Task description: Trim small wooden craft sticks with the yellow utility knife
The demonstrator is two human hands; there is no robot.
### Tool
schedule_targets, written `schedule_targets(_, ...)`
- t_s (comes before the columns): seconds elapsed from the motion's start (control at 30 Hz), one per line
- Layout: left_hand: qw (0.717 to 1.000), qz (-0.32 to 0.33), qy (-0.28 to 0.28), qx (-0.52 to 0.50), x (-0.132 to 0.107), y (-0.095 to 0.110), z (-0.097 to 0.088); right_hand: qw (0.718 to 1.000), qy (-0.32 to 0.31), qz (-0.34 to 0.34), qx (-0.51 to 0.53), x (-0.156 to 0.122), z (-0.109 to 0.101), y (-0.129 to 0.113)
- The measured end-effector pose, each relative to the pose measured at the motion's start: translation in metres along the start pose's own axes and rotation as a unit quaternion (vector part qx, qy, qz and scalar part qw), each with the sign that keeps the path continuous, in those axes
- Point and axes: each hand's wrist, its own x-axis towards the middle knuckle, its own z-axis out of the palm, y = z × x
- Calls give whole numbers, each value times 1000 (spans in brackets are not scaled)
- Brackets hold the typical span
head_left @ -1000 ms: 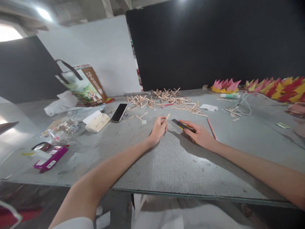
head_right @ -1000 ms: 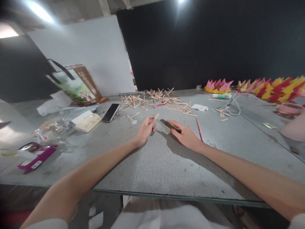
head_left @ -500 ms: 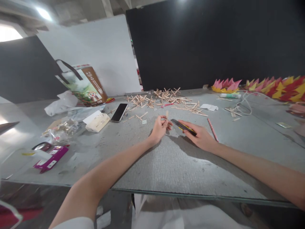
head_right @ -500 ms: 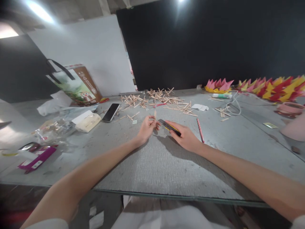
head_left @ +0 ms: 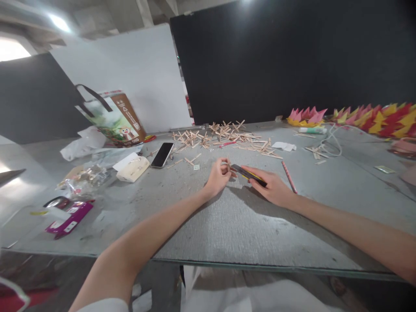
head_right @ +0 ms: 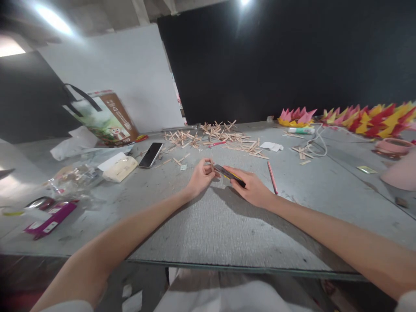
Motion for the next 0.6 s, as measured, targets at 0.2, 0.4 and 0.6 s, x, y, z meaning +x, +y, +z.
schedule_targets(0.2,1000,-20,1,-1,0,2,1,1000,-3,0,5,2,0,-3)
schedule_targets(0.4,999,-18,22,18,3,-1,-1,1000,-3,-5,4,1,1,-1)
schedule_targets(0.6,999,-20,37,11,2,2,1,1000,-6,-7,1,1,0,-1)
